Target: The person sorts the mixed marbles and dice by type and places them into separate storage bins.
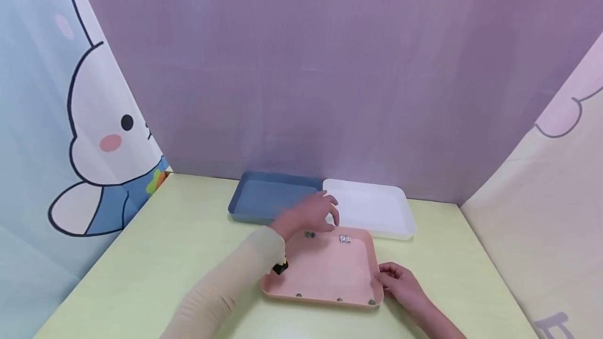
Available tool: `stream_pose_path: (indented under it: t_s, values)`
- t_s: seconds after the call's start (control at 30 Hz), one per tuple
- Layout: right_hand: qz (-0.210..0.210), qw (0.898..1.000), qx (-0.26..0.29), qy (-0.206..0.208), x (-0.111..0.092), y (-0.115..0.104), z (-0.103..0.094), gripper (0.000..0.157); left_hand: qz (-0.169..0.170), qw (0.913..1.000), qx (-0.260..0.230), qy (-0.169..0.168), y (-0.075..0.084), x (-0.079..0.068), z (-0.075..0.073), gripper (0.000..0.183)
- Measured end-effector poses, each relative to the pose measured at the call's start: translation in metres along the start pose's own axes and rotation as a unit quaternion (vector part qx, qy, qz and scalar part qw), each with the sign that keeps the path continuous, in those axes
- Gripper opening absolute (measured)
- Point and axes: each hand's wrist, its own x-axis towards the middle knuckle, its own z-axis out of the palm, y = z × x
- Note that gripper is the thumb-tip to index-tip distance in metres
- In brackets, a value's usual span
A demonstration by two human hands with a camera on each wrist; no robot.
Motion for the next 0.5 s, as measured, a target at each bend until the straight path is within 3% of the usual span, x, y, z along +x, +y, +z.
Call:
stream_pose_path:
  t_s: [0.23, 0.37, 0.5]
  values:
    - [0.0, 1.0, -0.008, -0.004, 0.001, 0.0, -0.001, 0.032, -0.005, 0.9954, 0.096, -0.001, 0.017, 0.011, 0.015, 0.015]
    - [-0.003, 1.0, -0.006, -0.003, 0.0, -0.001, -0.001, 0.032, 0.001, 0.9883, 0.152, 0.007, 0.027, 0.016, 0.023, 0.014]
    - [-0.008, 1.0, 0.0, -0.012, -0.002, -0.002, -0.001, 0.033, -0.011, 0.9828, 0.184, 0.002, 0.035, 0.02, 0.033, 0.025]
